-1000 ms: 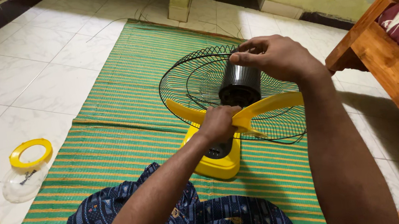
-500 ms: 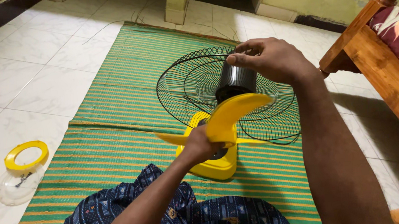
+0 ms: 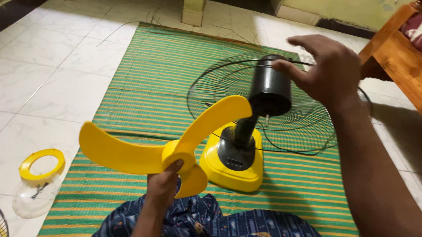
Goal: The person disassembles a yellow and black electric fan by removing the front grill, fan blades, and rear grill. They then reassemble the fan by placing the blades back on the motor shaft, securing them, and reattaching the grills.
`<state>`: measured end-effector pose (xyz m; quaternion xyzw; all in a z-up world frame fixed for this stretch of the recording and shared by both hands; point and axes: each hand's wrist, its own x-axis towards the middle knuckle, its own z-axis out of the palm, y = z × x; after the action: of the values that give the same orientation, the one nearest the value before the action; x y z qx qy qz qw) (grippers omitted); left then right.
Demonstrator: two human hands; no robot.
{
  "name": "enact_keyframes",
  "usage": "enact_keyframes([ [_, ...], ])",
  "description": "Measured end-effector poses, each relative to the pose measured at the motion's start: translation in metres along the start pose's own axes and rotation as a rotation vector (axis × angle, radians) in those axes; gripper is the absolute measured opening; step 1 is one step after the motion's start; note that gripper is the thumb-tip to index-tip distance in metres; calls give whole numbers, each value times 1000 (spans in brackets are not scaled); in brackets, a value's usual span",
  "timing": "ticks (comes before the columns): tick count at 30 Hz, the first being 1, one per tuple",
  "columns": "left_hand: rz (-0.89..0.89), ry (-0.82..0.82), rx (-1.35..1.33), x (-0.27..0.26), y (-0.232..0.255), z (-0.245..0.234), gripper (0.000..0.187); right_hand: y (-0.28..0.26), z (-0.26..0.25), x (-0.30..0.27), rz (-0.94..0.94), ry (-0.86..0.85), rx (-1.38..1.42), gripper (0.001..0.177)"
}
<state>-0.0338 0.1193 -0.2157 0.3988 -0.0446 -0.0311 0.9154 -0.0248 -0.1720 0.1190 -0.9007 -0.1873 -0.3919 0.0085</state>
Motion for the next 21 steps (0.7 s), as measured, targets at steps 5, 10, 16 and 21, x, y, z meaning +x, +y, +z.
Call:
enact_keyframes([
  [5,-204,155,-126,13,-18,-31,34,-37,22,-67,75,346,200,19],
  [10,-15,-162,-491,12,-9,-14,37,-125,118,-133,333,-96,658,38],
  [16,-109,-252,-605,1,9,-13,49,-186,169,-149,457,-384,1194,37],
  [21,-17,37,-423,16,12,-11,67,-211,164,-142,276,-187,763,28],
])
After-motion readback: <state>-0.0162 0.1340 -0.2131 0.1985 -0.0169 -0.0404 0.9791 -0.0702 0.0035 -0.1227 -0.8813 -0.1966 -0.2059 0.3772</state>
